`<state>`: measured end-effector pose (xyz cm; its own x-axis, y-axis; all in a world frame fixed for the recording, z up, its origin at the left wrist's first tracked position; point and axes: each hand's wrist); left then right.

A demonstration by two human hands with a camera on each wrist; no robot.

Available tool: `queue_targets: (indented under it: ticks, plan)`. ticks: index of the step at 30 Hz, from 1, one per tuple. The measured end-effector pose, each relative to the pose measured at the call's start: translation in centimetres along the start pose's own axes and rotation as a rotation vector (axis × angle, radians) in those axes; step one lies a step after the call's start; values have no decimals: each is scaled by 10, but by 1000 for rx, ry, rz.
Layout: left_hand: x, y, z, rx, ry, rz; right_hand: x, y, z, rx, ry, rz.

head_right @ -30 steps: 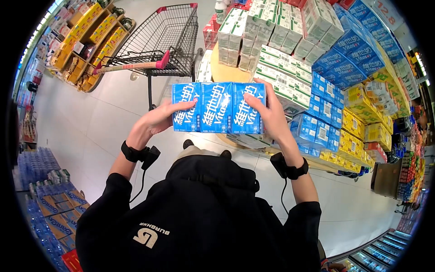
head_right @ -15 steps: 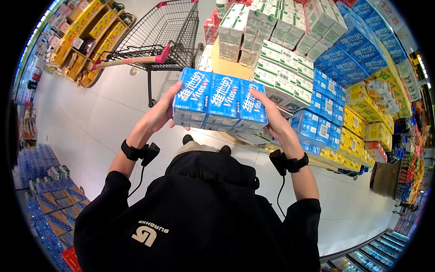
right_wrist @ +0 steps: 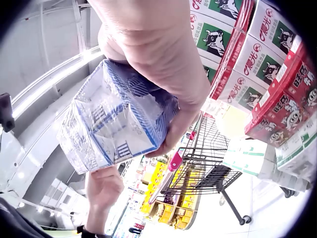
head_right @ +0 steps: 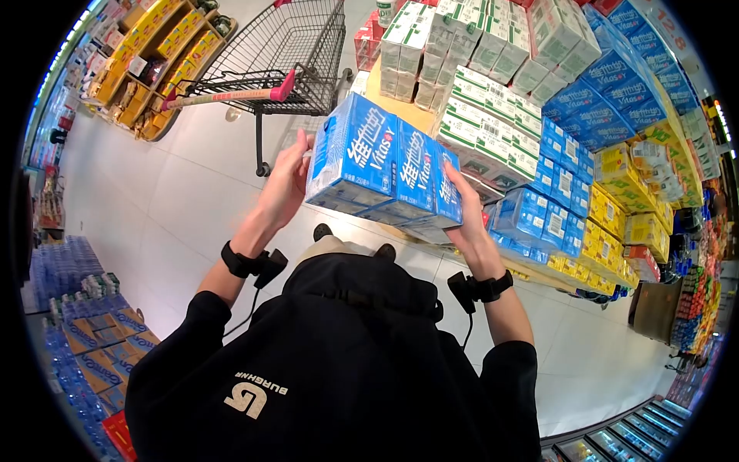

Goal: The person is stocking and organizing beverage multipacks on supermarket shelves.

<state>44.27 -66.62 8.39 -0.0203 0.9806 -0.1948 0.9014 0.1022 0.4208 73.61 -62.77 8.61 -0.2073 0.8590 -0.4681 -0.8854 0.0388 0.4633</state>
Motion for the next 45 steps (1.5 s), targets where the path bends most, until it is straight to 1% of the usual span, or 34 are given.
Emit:
queue_targets:
  ticks: [1,2,3,4,5,6,7,8,9,10,11,12,13,14,16,18,19,22,23,24,26,27,28,30,31,33,34,35,36,39,40,41,44,45]
  plan:
    - [-6,17,-4,-274,-166,-64,-4,4,-1,28,-11,-11]
    - [-2,12,20,-200,-156,-88,-5,7,-1,-8,-32,-6]
    - [-6,15,36,-332,-214,-115,-8,9,-2,-44,-52,-4]
    - [-3,10,52,-464,-275,-53,-11,11,-1,-80,-73,-1]
    - [-1,6,68,-591,-344,3,-14,13,3,-152,-52,15]
    - [8,-2,80,-713,-414,153,-15,16,7,-207,-74,29]
    - [-1,11,63,-666,-486,312,-17,20,8,-259,-93,38]
    - [-13,27,48,-689,-565,338,-19,23,10,-313,-111,45]
    - [-13,31,44,-765,-669,433,-20,26,14,-373,-103,82]
    - [-14,33,43,-844,-775,524,-17,27,14,-412,-149,96]
    - [-18,33,43,-780,-709,521,-13,27,14,-455,-195,114]
    - [-16,19,65,-1003,-752,554,-9,27,14,-497,-237,132]
    - [-8,-5,105,-1229,-789,582,-5,26,16,-539,-267,177]
    - [-3,-11,115,-1242,-732,599,0,26,17,-615,-289,178]
    - [-6,2,91,-1058,-540,570,5,27,20,-762,-336,171]
    - [-8,7,76,-957,-425,542,-7,37,30,-901,-380,136]
    - [-9,4,73,-926,-406,523,-13,42,32,-972,-399,120]
    - [-8,-13,83,-850,-389,430,-18,34,-5,-1049,-584,-137]
    - [-8,-21,91,-814,-382,392,-21,33,-16,-939,-493,-113]
    - [-7,-27,100,-781,-376,364,-29,35,-20,-729,-327,-52]
    - [-7,-34,110,-598,-327,281,-47,53,-15,-304,0,58]
    - [-9,-30,105,-492,-292,247,-47,53,-17,-264,53,84]
    - [-16,-8,79,-287,-199,249,-43,52,-20,-281,46,104]
    - [-4,18,55,120,123,253,-34,51,-28,-314,31,144]
    - [0,21,44,245,239,296,-33,52,-27,-208,86,125]
    - [-2,21,29,497,460,359,-33,46,-25,-109,148,116]
    - [-6,28,20,476,430,322,-32,41,-23,-60,177,111]
    - [-14,36,12,455,395,285,-26,31,-27,54,159,132]
    - [-19,40,9,434,362,250,-19,21,-31,181,174,225]
    - [-14,29,24,196,187,-54,-1,0,-36,524,218,477]
    - [-6,25,28,124,141,-149,1,5,-40,414,258,167]
    - [1,23,36,29,92,-142,-3,9,-42,477,175,266]
    - [10,29,26,-431,-292,94,18,3,-49,526,163,499]
    - [10,38,22,-359,-267,20,22,9,-44,429,191,387]
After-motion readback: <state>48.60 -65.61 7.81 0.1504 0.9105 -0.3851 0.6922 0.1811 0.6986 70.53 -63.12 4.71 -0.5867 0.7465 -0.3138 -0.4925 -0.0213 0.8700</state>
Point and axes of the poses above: each hand's wrist, its own x-axis towards the middle knuckle, its own y-axis out of the palm, z = x × y, and after that the axes turned 8 degrees about -z, right-handed
